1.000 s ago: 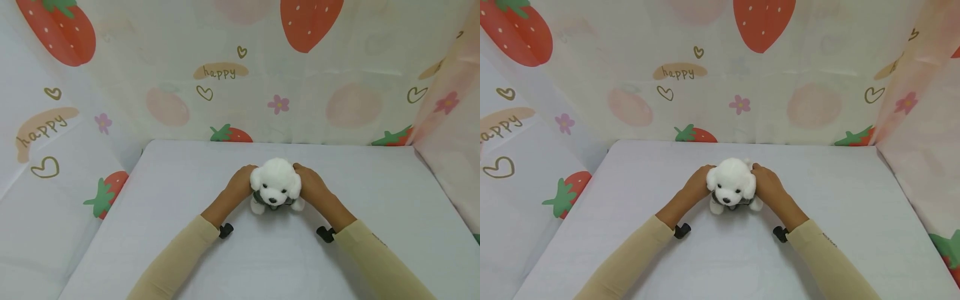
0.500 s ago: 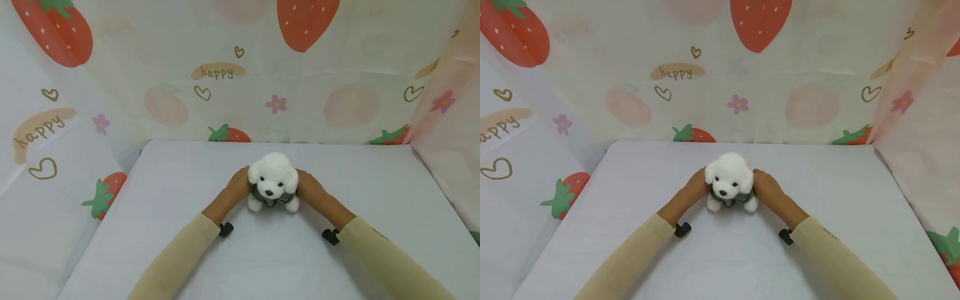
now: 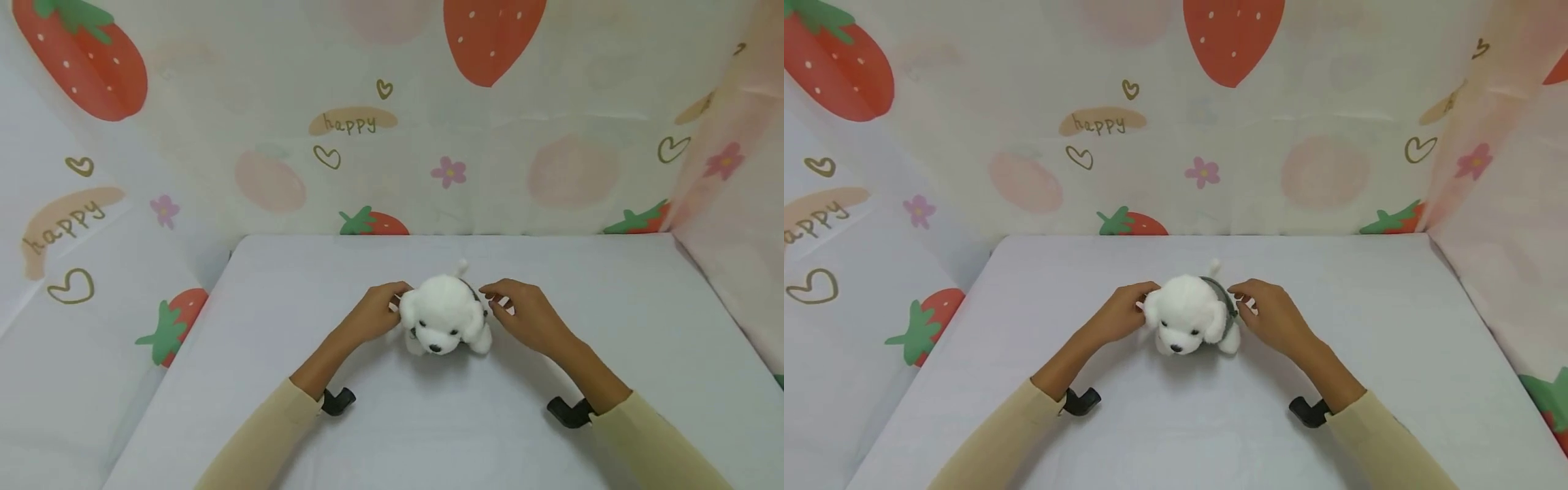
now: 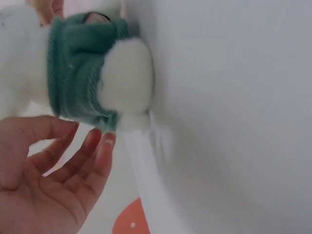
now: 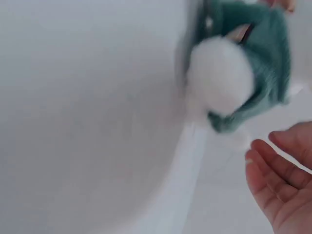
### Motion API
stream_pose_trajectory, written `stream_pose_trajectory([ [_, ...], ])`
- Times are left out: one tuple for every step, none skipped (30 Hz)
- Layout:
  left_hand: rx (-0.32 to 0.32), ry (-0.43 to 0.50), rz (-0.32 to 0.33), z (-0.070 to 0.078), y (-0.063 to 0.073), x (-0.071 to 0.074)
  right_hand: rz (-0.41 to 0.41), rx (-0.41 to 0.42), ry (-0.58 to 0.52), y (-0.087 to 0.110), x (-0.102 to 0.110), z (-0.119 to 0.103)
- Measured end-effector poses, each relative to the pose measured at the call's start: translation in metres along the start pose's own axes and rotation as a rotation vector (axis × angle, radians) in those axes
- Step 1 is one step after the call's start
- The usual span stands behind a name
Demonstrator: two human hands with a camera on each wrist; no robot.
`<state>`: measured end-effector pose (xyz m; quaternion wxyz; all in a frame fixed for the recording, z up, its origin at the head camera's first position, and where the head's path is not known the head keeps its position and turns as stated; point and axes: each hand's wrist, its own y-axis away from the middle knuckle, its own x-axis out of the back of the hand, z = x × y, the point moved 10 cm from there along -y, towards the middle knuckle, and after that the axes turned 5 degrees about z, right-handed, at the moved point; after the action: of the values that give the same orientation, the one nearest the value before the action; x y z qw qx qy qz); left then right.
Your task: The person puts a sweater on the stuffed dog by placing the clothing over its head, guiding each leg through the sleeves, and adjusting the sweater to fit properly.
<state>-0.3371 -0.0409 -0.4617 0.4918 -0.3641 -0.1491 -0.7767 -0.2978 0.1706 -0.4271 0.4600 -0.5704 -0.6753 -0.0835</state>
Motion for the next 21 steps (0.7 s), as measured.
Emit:
stream_pose_trajectory([
  [0.001, 0.034, -0.017, 0.0, 0.004, -0.001, -0.013, 0.007, -0.025, 0.004, -0.001, -0.003],
  [0.004, 0.064, -0.035, -0.001, 0.007, -0.003, -0.035, 0.006, -0.05, 0.008, -0.005, -0.005],
  [0.009, 0.088, -0.053, -0.001, 0.01, -0.005, -0.061, -0.002, -0.074, 0.012, -0.009, -0.006],
  [0.012, 0.106, -0.07, -0.002, 0.012, -0.008, -0.085, -0.015, -0.099, 0.015, -0.013, -0.006],
  [0.024, 0.118, -0.089, -0.003, 0.014, -0.011, -0.106, -0.033, -0.118, 0.018, -0.018, -0.006],
  [0.035, 0.122, -0.106, -0.003, 0.015, -0.014, -0.117, -0.05, -0.132, 0.021, -0.021, -0.005],
  [0.046, 0.116, -0.119, -0.004, 0.015, -0.017, -0.124, -0.064, -0.139, 0.022, -0.024, -0.005],
  [0.051, 0.104, -0.131, -0.004, 0.015, -0.02, -0.126, -0.084, -0.142, 0.023, -0.027, -0.004],
  [0.057, 0.091, -0.141, -0.003, 0.015, -0.023, -0.124, -0.097, -0.143, 0.023, -0.029, -0.004],
  [0.062, 0.078, -0.15, -0.003, 0.015, -0.026, -0.118, -0.112, -0.135, 0.023, -0.031, -0.003],
  [0.061, 0.061, -0.156, -0.002, 0.014, -0.029, -0.111, -0.123, -0.123, 0.022, -0.033, -0.003],
  [0.057, 0.05, -0.157, -0.001, 0.014, -0.032, -0.104, -0.133, -0.108, 0.021, -0.034, -0.004],
  [0.052, 0.037, -0.153, -0.001, 0.013, -0.034, -0.1, -0.142, -0.091, 0.021, -0.035, -0.004],
  [0.045, 0.027, -0.147, 0.0, 0.012, -0.035, -0.097, -0.149, -0.072, 0.02, -0.036, -0.004],
  [0.039, 0.022, -0.138, 0.001, 0.012, -0.036, -0.097, -0.15, -0.054, 0.019, -0.037, -0.005],
  [0.029, 0.015, -0.129, 0.002, 0.011, -0.037, -0.096, -0.155, -0.04, 0.018, -0.038, -0.005],
  [0.017, 0.005, -0.121, 0.003, 0.01, -0.037, -0.097, -0.155, -0.028, 0.018, -0.038, -0.006],
  [0.015, 0.002, -0.116, 0.003, 0.01, -0.037, -0.099, -0.152, -0.016, 0.017, -0.037, -0.007],
  [0.008, -0.01, -0.111, 0.005, 0.009, -0.038, -0.1, -0.146, -0.006, 0.016, -0.037, -0.008],
  [-0.001, -0.024, -0.109, 0.006, 0.009, -0.037, -0.103, -0.141, -0.001, 0.016, -0.036, -0.008],
  [-0.008, -0.042, -0.11, 0.007, 0.009, -0.038, -0.108, -0.134, 0.001, 0.015, -0.035, -0.009],
])
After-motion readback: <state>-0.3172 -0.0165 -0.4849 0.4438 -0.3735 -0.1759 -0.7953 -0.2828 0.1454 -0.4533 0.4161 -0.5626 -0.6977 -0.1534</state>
